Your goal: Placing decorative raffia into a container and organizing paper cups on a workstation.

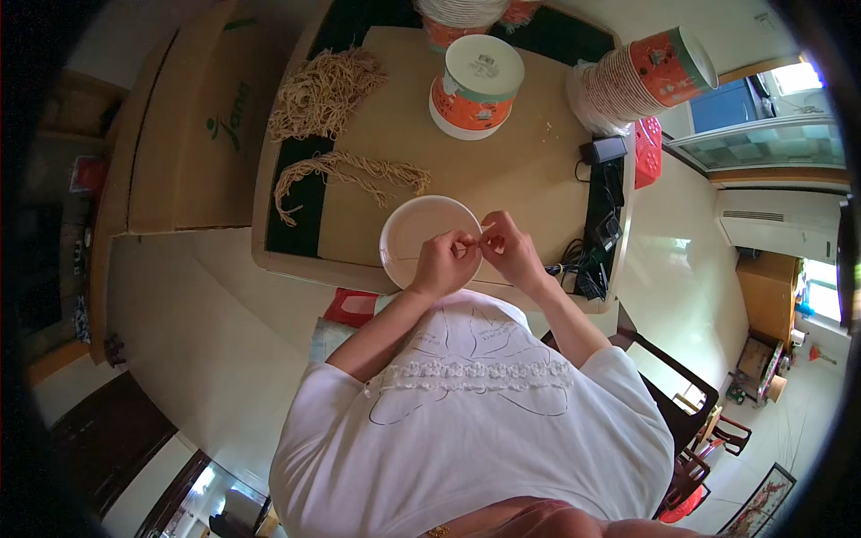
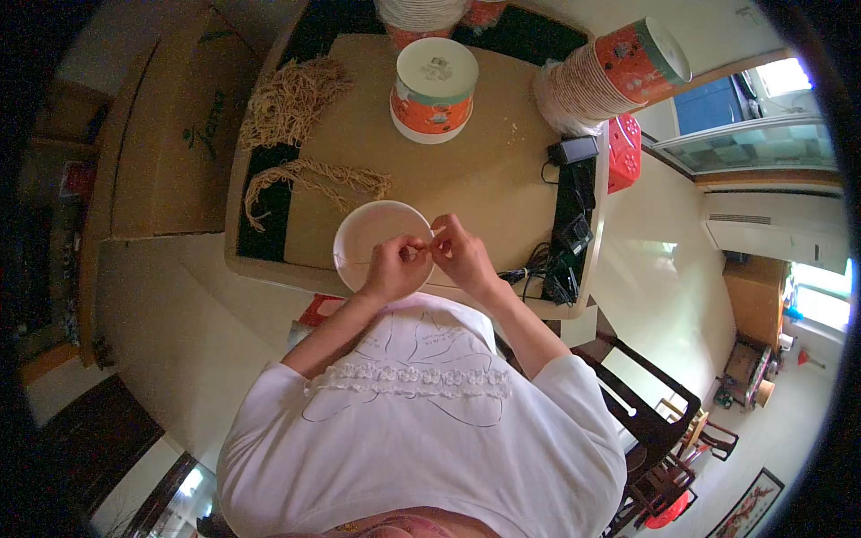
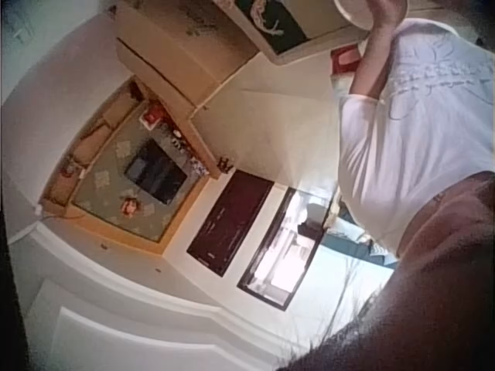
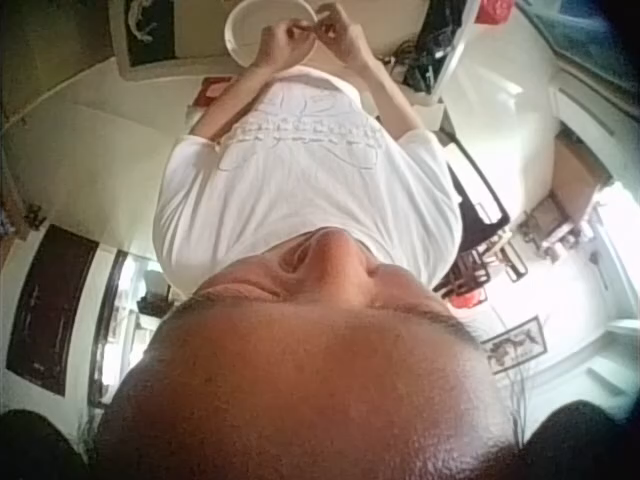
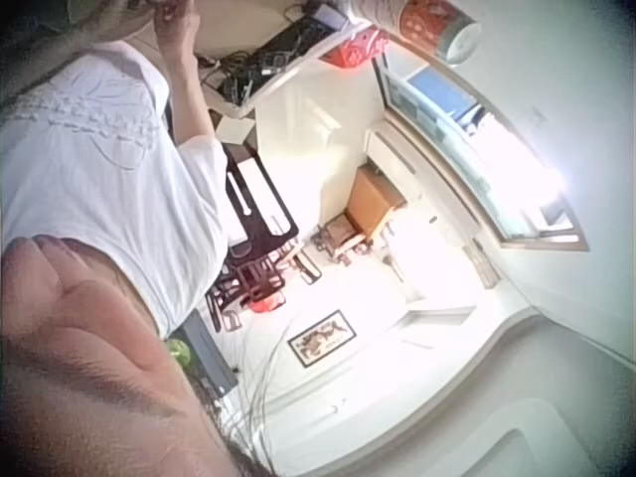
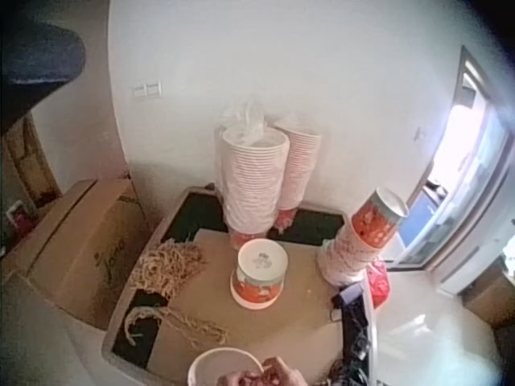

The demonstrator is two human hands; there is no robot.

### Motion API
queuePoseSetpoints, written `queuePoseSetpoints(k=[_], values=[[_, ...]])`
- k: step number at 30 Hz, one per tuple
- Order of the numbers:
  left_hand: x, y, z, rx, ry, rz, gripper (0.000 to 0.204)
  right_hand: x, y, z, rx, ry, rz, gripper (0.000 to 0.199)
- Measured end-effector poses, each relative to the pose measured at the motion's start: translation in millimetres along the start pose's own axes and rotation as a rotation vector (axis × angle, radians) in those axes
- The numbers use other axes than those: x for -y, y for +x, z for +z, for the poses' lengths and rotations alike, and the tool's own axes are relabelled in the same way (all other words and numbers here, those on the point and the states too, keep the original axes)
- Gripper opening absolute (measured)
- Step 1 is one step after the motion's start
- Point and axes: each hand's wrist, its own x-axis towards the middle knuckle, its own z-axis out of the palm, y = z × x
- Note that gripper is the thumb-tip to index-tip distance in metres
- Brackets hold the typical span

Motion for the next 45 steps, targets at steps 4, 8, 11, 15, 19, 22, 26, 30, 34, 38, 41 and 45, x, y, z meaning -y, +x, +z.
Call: queuePoseSetpoints(k=[4, 8, 11, 15, 19, 22, 26, 30, 34, 38, 41, 45], values=[[6, 3, 2, -0.030, 0.056, 0.084, 0.012, -2, 1, -1, 0.021, -0.032, -0.008, 0.030], [12, 5, 0, 0.007, 0.074, 0.065, 0.014, -1, 2, -1, 0.031, -0.035, -0.022, 0.028], [11, 5, 1, 0.034, 0.056, 0.006, 0.011, -8, 2, -1, 0.030, -0.023, -0.056, 0.026], [10, 5, 1, -0.012, -0.004, 0.037, 0.010, -8, 3, -1, 0.029, 0.006, -0.066, 0.025], [9, 1, -3, -0.028, 0.070, 0.103, 0.016, -11, 3, -1, 0.011, -0.006, -0.048, 0.025], [7, 0, -3, -0.035, 0.091, 0.127, 0.016, -11, 2, 0, -0.001, 0.034, -0.007, 0.026], [4, 0, -1, -0.051, 0.105, 0.089, 0.014, -8, 3, -2, -0.001, -0.009, 0.022, 0.027], [1, 2, 4, -0.056, 0.129, 0.081, 0.014, -5, 2, -2, -0.003, -0.072, 0.038, 0.027], [12, 3, 10, -0.078, 0.054, 0.056, 0.012, -6, -1, -1, -0.012, -0.006, 0.047, 0.025], [24, 4, 9, -0.053, -0.014, 0.052, 0.011, -7, -2, -9, -0.125, -0.039, -0.007, 0.016], [26, 4, 8, -0.022, -0.043, 0.024, 0.011, 0, -4, -15, -0.003, -0.154, -0.039, 0.010], [23, 4, 8, -0.031, -0.045, 0.020, 0.010, 0, -5, -11, 0.033, -0.080, 0.008, 0.008]])
